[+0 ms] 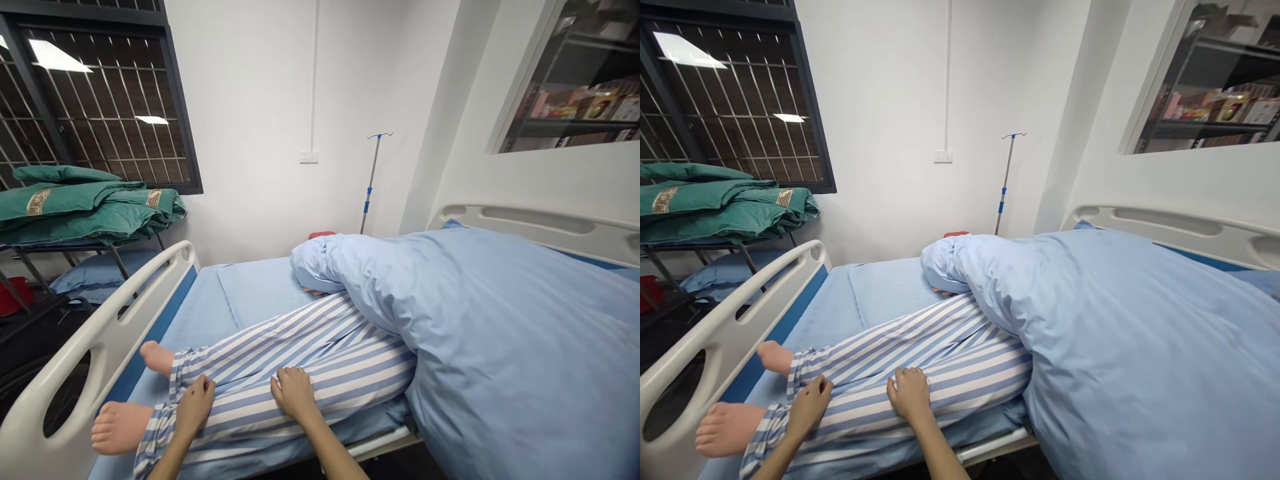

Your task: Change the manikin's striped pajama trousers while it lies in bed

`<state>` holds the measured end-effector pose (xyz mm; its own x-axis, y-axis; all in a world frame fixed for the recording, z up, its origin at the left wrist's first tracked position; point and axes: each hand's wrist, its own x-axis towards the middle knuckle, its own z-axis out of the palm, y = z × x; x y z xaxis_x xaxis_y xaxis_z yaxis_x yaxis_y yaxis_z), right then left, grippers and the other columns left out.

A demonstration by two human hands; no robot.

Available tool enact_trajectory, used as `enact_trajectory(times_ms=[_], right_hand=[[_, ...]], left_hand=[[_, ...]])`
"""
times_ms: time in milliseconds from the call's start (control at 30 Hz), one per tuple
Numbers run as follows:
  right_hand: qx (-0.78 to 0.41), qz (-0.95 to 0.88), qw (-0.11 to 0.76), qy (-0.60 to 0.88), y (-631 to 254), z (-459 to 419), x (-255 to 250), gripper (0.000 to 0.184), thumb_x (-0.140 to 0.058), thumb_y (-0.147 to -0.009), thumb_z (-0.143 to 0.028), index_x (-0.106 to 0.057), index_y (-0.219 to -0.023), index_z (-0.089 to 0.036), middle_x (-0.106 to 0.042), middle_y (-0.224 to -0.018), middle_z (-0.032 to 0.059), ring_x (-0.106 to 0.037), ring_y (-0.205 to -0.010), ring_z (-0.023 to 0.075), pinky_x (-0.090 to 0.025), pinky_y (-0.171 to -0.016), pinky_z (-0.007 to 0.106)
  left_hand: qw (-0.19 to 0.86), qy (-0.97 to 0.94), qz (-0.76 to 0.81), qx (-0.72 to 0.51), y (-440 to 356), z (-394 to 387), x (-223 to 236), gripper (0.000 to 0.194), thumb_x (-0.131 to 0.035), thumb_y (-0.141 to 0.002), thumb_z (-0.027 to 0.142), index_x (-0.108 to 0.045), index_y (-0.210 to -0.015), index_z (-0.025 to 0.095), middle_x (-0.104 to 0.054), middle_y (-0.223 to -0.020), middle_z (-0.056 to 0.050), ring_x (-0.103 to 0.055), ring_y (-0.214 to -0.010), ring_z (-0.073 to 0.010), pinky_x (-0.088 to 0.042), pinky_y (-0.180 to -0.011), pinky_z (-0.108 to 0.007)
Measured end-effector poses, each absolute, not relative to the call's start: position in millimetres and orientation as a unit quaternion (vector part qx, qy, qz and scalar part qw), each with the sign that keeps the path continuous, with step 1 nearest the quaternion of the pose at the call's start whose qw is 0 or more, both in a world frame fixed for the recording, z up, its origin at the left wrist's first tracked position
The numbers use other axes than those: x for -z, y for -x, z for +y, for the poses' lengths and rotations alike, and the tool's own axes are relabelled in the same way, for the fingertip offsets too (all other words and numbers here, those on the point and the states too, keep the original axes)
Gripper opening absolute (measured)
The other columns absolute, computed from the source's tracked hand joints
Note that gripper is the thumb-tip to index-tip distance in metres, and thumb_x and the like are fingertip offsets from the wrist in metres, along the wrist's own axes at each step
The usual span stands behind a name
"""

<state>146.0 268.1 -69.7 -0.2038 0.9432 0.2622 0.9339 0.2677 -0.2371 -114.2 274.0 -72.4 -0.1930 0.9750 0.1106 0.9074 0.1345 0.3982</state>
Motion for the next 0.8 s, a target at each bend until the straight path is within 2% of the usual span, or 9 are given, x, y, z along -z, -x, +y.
enact_trajectory(times_ms=[233,433,533,633,800], right_hand=[[-0.012,-0.779,0.179,0.601,-145,268,69,0.03,-0.037,-0.09,-0.031,-0.062,-0.083,-0.018,-0.068,-0.082,0.0073,-0.061,-0.081,0.0219,-0.037,-0.075,0.031],[-0.02,-0.782,0.196,0.591,-146,267,71,0.028,-0.038,-0.09,-0.03,-0.062,-0.083,-0.018,-0.067,-0.081,0.0063,-0.06,-0.081,0.0211,-0.038,-0.076,0.032],[-0.042,-0.774,0.261,0.575,-149,271,73,0.022,-0.045,-0.088,-0.03,-0.063,-0.087,-0.019,-0.067,-0.086,0.0066,-0.058,-0.088,0.0223,-0.04,-0.08,0.034],[-0.087,-0.753,0.365,0.541,-153,268,58,0.018,-0.052,-0.085,-0.03,-0.064,-0.091,-0.018,-0.067,-0.091,0.0067,-0.057,-0.092,0.0226,-0.043,-0.082,0.035],[-0.176,-0.687,0.559,0.43,-173,216,-17,0.025,-0.059,-0.083,-0.034,-0.06,-0.103,-0.019,-0.065,-0.082,0.0038,-0.06,-0.073,0.0155,-0.05,-0.07,0.03]], left_hand=[[0.069,-0.616,0.777,-0.114,111,270,75,0.024,-0.031,-0.085,0.033,-0.051,-0.074,0.023,-0.067,-0.082,-0.005,-0.062,-0.083,-0.0234,-0.037,-0.065,-0.029],[0.07,-0.598,0.791,-0.108,106,271,71,0.025,-0.033,-0.083,0.033,-0.054,-0.074,0.023,-0.069,-0.082,-0.006,-0.063,-0.082,-0.0232,-0.038,-0.065,-0.03],[0.066,-0.591,0.797,-0.106,105,270,69,0.025,-0.035,-0.083,0.032,-0.056,-0.074,0.022,-0.069,-0.082,-0.008,-0.063,-0.082,-0.0241,-0.04,-0.067,-0.031],[0.07,-0.585,0.801,-0.106,103,268,66,0.026,-0.035,-0.082,0.032,-0.058,-0.076,0.021,-0.069,-0.083,-0.008,-0.063,-0.083,-0.024,-0.04,-0.068,-0.032],[0.083,-0.576,0.807,-0.101,102,267,65,0.028,-0.036,-0.082,0.035,-0.06,-0.079,0.021,-0.069,-0.086,-0.009,-0.063,-0.084,-0.0246,-0.041,-0.07,-0.032]])
